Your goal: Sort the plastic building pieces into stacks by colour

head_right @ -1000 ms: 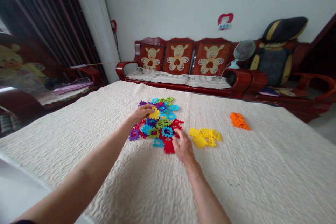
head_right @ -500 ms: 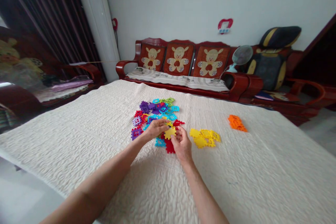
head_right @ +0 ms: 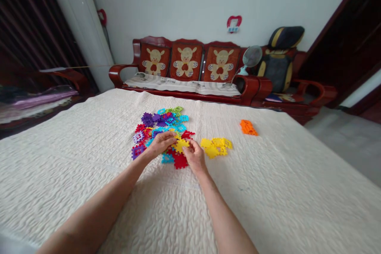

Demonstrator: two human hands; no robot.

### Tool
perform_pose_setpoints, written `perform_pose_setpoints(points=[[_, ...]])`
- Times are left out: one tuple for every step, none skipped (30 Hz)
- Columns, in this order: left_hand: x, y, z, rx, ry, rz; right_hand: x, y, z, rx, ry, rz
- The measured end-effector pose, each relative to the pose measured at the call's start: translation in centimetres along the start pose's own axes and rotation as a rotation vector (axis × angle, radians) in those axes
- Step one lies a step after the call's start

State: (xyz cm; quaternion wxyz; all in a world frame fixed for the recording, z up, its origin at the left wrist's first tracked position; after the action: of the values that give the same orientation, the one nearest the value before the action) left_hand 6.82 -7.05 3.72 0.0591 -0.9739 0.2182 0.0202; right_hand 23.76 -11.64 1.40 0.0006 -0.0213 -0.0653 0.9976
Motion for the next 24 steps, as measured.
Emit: perform_pose_setpoints(points=[[0.2, 0.1, -0.1, 0.009, 0.005, 0.03, 0.0, 0.1, 0.0, -0.003, 0.019, 0.006], [0.4, 0.2, -0.1, 0.01, 0.008, 0.058, 0.0, 0.2, 0.1, -0.012, 0.037, 0.013], [0.6, 0.3, -0.2, 0.003, 0.008, 0.074, 0.0, 0.3, 0.2, -0.025, 0.047, 0.019], [0.7, 0.4, -0.3, -0.008, 0.0, 0.093, 0.0, 0.4, 0.3, -0.036, 0.047, 0.024], [0.8, 0.4, -0.5, -0.012, -0.014, 0.101, 0.0, 0.4, 0.4, -0.043, 0.041, 0.03], [0.7, 0.5, -0.7, -0.008, -0.032, 0.092, 0.0, 0.4, 0.4, -0.048, 0.03, 0.035], [0.6, 0.5, -0.9, 0.001, -0.047, 0.077, -0.1, 0.4, 0.5, -0.053, 0.017, 0.03], [0.4, 0.5, -1.1, 0.012, -0.056, 0.054, -0.3, 0.3, 0.6, -0.056, 0.005, 0.016], [0.2, 0.5, -1.3, 0.021, -0.057, 0.026, -0.6, 0.1, 0.7, -0.061, -0.004, -0.008], [-0.2, 0.5, -1.5, 0.025, -0.055, -0.003, -1.1, -0.1, 0.8, -0.067, -0.009, -0.044], [-0.7, 0.5, -1.6, 0.025, -0.055, -0.035, -1.8, -0.3, 0.9, -0.073, -0.01, -0.091], [-1.2, 0.4, -1.8, 0.021, -0.058, -0.073, -2.8, -0.5, 1.1, -0.077, -0.006, -0.147], [-1.9, 0.4, -1.9, 0.017, -0.064, -0.118, -3.9, -0.7, 1.2, -0.078, 0.006, -0.208], [-2.6, 0.3, -2.1, 0.016, -0.068, -0.169, -5.1, -0.8, 1.3, -0.075, 0.021, -0.279], [-3.3, 0.3, -2.2, 0.016, -0.07, -0.223, -6.4, -0.9, 1.4, -0.067, 0.048, -0.35], [-4.1, 0.3, -2.2, 0.015, -0.064, -0.276, -7.7, -0.9, 1.5, -0.055, 0.088, -0.416], [-4.8, 0.3, -2.2, 0.012, -0.054, -0.323, -9.0, -0.9, 1.6, -0.047, 0.138, -0.47], [-5.5, 0.4, -2.2, 0.008, -0.044, -0.361, -10.2, -0.8, 1.5, -0.031, 0.201, -0.512], [-6.1, 0.4, -2.1, 0.001, -0.038, -0.389, -11.3, -0.7, 1.4, -0.011, 0.262, -0.538], [-6.7, 0.4, -1.9, -0.009, -0.035, -0.41, -12.3, -0.6, 1.3, 0.01, 0.322, -0.543], [-7.2, 0.4, -1.7, -0.019, -0.034, -0.429, -13.1, -0.5, 1.0, 0.036, 0.387, -0.546], [-7.7, 0.3, -1.4, -0.025, -0.032, -0.449, -13.8, -0.4, 0.8, 0.047, 0.462, -0.56], [-8.2, 0.2, -1.2, -0.025, -0.028, -0.468, -14.3, -0.4, 0.7, 0.041, 0.546, -0.584], [-8.7, 0.1, -0.9, -0.019, -0.021, -0.488, -14.7, -0.3, 0.6, 0.019, 0.63, -0.617]])
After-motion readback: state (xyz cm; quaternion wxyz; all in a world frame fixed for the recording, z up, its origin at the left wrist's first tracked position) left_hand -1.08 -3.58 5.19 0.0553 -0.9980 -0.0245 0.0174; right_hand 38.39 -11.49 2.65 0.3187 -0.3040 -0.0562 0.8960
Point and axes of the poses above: each hand's wrist, its own y-axis away from the middle knuckle, its own x-axis out of the palm, z = x × y, the point moved 2 cm from there along -y, towards the middle knuckle, and after that the axes turned 10 degrees about z, right-handed, at the moved point
